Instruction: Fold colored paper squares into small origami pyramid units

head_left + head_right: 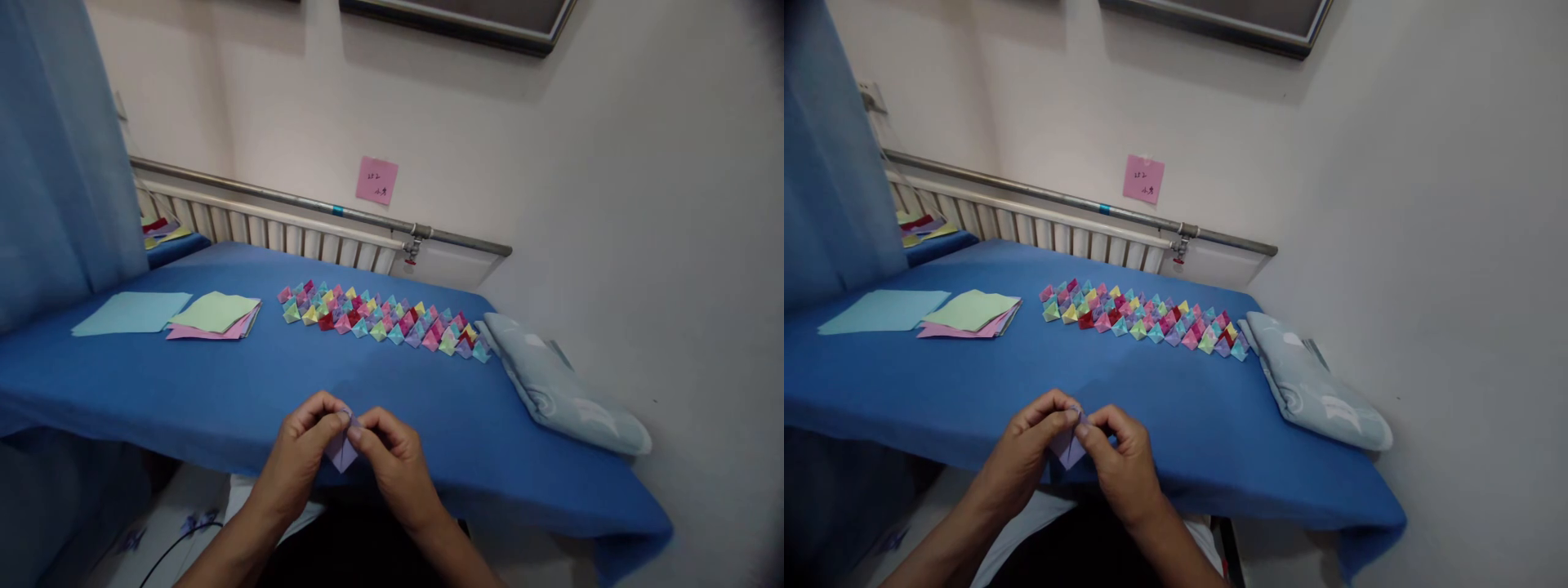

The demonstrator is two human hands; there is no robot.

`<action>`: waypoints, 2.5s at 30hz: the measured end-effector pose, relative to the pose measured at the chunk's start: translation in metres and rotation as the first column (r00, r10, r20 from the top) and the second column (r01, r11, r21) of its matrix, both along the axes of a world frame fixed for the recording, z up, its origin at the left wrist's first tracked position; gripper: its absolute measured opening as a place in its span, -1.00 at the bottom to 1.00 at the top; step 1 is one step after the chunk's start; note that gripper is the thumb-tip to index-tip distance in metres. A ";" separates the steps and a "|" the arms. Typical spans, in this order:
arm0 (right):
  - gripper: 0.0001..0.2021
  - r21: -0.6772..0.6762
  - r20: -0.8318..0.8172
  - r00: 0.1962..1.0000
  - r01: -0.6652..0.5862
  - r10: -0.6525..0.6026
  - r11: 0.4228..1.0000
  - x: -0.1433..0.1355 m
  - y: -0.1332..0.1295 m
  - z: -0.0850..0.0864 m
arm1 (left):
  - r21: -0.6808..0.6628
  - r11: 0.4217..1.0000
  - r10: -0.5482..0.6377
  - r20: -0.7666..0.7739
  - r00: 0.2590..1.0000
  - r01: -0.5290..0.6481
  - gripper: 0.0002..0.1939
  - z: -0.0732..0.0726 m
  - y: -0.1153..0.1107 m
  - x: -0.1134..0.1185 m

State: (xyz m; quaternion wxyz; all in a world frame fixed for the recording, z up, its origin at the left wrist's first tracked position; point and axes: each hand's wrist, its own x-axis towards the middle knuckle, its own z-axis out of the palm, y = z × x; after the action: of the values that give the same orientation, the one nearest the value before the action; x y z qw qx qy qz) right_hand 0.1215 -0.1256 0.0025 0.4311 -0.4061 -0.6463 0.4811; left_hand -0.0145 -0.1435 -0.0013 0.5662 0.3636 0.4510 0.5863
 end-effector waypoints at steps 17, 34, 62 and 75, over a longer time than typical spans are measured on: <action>-0.79 -0.085 -0.041 0.999 0.021 -0.024 0.996 -0.001 0.003 0.004 | -0.034 0.990 -0.141 -0.194 0.971 0.137 -0.72 0.005 -0.008 -0.010; -0.87 -0.195 -0.063 0.997 0.034 -0.047 0.980 0.000 0.004 0.005 | -0.064 0.978 -0.210 -0.282 0.936 0.200 -0.77 0.003 -0.008 -0.010; -0.81 -0.162 -0.112 0.984 0.118 -0.137 0.980 0.003 0.015 -0.010 | -0.122 0.961 -0.277 -0.368 0.888 0.249 -0.67 -0.003 -0.008 -0.008; -0.77 -0.306 -0.139 0.984 0.067 -0.114 0.950 0.003 0.021 -0.012 | -0.033 0.987 -0.154 -0.424 0.892 0.155 -0.62 -0.012 -0.004 -0.018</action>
State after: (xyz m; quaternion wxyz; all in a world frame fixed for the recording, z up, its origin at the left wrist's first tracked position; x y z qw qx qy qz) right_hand 0.1240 -0.1045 -0.0098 0.4349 -0.4575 -0.5111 0.5834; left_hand -0.0324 -0.1472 -0.0135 0.4988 0.5177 0.5327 0.4465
